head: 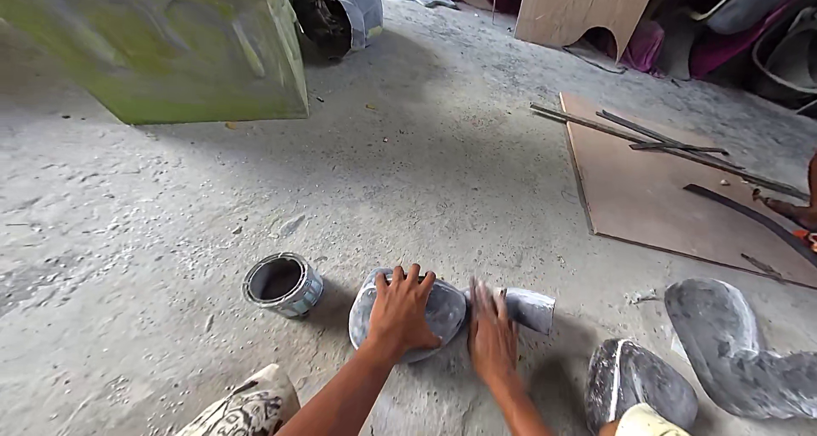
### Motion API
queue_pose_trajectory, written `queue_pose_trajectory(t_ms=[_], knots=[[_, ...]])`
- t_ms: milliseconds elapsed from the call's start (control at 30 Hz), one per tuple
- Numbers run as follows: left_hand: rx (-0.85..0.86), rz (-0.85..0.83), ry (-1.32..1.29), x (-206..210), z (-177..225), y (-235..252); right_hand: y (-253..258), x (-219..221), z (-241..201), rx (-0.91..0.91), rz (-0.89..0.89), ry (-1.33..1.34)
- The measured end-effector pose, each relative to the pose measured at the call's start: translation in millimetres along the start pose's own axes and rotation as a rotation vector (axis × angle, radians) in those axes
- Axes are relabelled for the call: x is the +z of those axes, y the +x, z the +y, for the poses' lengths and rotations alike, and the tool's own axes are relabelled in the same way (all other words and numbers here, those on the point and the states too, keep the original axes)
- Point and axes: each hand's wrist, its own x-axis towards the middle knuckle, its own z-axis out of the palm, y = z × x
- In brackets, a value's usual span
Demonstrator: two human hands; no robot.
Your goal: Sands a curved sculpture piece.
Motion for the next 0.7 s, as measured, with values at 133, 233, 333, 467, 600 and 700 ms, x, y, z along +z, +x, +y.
queue_pose_trajectory(t_ms=[133,233,333,467,600,700], knots=[[-0.034,-0.013,-0.023,-2,2,1,-12,0,7,-0.069,0.061,-0.110],[-0.115,-0.042,-0.055,1,4,1,17,-3,-3,0.031,-0.023,-0.034],[-0.123,-0.050,-0.067,-3,8,-2,-7,-4,-7,-0.011,-0.016,-0.066],[-0.115,-0.030,-0.042,5,20,-15,21,-19,15,0.029,-0.080,-0.091],[-0.119,-0.011,-0.048,3,21,-17,-2,-6,14,-0.086,0.010,0.016],[-0.122,-0.036,-0.047,4,21,-16,-20,-2,16,-0.136,0.026,-0.044]])
